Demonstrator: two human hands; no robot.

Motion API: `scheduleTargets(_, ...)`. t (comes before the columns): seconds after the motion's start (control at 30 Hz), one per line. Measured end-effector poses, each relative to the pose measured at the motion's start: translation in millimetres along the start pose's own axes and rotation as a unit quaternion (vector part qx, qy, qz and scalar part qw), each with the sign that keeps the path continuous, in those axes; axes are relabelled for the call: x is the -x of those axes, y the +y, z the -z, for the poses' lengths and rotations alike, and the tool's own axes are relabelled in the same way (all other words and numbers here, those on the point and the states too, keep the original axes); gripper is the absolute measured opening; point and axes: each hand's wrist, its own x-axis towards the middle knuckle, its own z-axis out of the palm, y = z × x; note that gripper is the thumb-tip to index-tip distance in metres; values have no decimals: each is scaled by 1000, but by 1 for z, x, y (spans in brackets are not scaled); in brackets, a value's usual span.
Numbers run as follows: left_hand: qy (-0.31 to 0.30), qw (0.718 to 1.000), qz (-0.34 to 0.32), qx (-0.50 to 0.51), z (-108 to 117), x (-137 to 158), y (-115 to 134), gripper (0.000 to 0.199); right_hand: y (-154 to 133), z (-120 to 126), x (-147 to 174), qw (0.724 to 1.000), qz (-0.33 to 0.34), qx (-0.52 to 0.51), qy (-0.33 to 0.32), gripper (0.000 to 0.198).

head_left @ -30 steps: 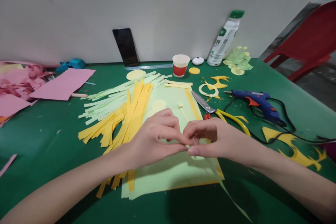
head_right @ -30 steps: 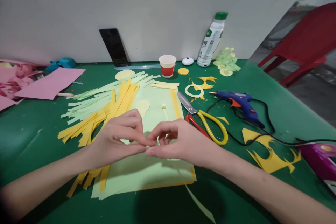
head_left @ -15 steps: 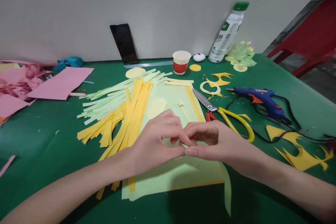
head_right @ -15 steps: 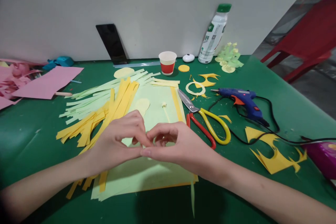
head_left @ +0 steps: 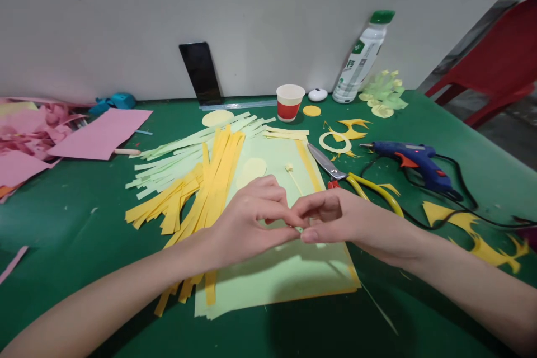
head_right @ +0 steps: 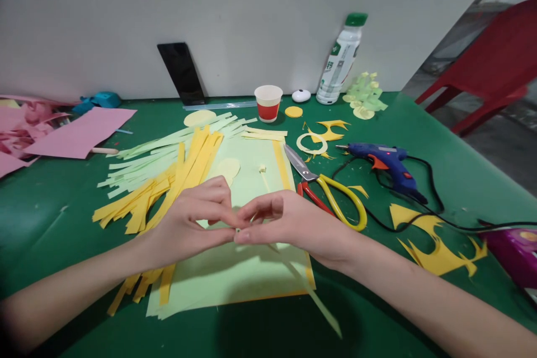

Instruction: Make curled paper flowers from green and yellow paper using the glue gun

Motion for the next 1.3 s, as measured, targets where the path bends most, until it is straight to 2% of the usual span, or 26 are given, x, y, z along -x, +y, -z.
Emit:
scheduleTargets(0.17,20,999,36,2,-3,0,3,20,-3,-4,1,999,3,-4,-41,19)
scheduleTargets(0.33,34,999,32,-12,-5,0,5,33,-2,-7,1,999,35,10,-11,17)
scheduleTargets(0.43,40,999,28,-16,-4,0,6,28,-2,-7,1,999,36,10,14,17)
scheduleTargets(0.57,21,1000,15,-8,-2,0,5,11,-2,-3,2,998,55,0,28,12)
scheduleTargets(0.83,-8,1000,-23,-5,-1,0,4,18,-4,-1,1,998,33,48,25,20)
scheduleTargets(0.93,10,1000,-1,3,-2,0,6,16,-4,-5,1,998,42,53,19,18)
scheduleTargets(1.07,29,999,40,3,-6,1,9,26,2,-9,1,994,82,74,19,15)
scheduleTargets(1.17,33,999,32,-7,-6,0,9,29,3,-8,1,991,101,85,26,11)
scheduleTargets(1.3,-27,1000,-3,1,-4,-1,7,19,-5,0,3,988,65,140,10,13)
